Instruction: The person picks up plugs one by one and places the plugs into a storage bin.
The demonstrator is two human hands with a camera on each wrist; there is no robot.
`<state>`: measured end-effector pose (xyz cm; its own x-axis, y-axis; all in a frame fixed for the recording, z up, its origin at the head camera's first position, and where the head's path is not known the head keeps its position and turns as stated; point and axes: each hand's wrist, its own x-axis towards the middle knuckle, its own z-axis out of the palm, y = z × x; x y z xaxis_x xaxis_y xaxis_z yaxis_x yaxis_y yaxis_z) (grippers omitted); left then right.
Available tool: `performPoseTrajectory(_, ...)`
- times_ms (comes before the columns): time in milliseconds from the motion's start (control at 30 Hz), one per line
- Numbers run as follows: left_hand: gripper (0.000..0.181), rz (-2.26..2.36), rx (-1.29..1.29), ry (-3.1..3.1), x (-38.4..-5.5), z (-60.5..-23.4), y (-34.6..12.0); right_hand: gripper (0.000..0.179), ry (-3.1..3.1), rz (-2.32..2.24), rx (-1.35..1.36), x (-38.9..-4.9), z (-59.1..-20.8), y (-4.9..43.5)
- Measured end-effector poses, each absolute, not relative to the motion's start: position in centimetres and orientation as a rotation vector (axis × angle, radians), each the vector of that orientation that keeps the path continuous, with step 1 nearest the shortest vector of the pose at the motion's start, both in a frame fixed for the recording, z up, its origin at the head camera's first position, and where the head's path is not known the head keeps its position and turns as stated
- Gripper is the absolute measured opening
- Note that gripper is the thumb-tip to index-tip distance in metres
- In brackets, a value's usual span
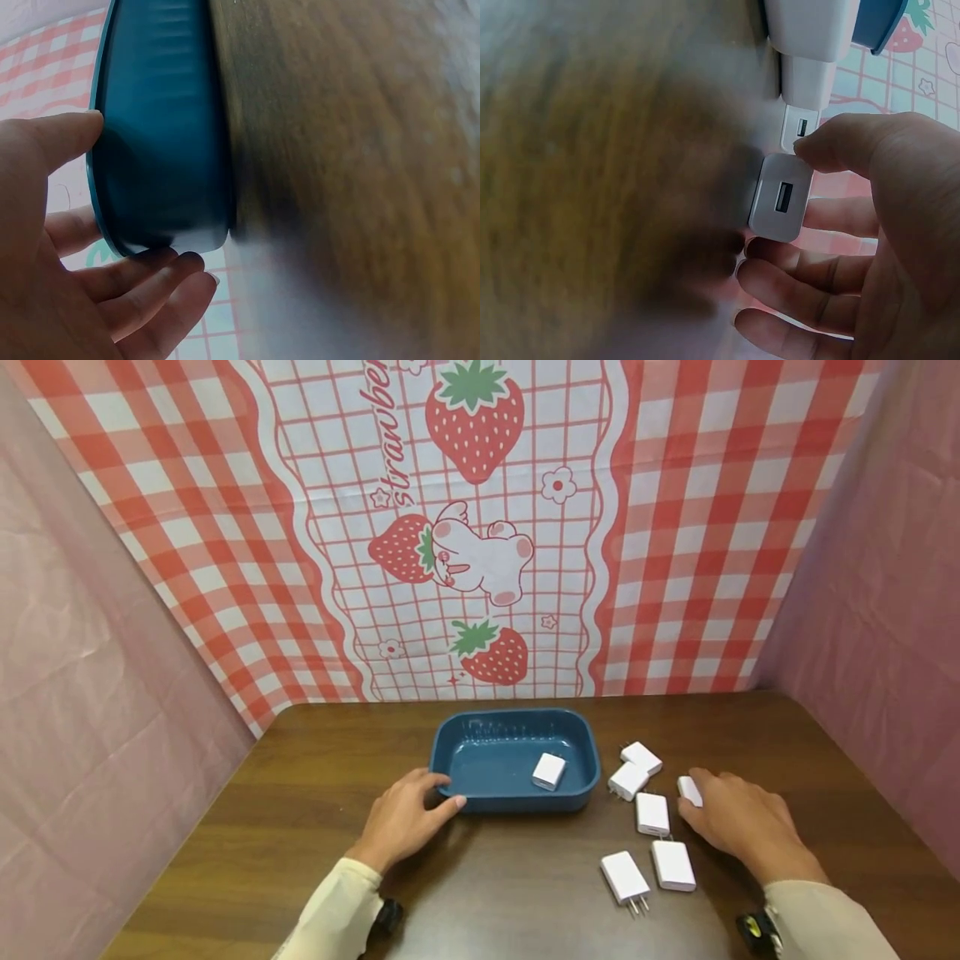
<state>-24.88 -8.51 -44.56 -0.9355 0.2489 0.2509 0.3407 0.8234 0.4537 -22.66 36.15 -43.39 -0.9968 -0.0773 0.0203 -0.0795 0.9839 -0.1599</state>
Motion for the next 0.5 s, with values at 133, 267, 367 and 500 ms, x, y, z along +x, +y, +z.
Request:
performPoseTrajectory(133,0.051,-0.739,-0.466,-2.834,-24.8,-44.7,-8.4,0.061,-3.114,0.259,0.12,-22.1,-43.9,36.3)
performPoseTrajectory(267,0.052,-0.739,-0.478,-2.823,-24.9,-44.8,-8.4,0.059,-3.116,0.244,0.122,-21.8,-43.8,36.2)
performPoseTrajectory(367,0.052,-0.737,-0.485,-2.813,-25.0,-44.7,-8.5,0.058,-3.115,0.23,0.125,-21.7,-43.6,36.1)
performPoseTrajectory(500,0.052,-0.731,-0.493,-2.808,-25.0,-44.6,-8.5,0.058,-3.116,0.236,0.123,-21.5,-43.5,36.0)
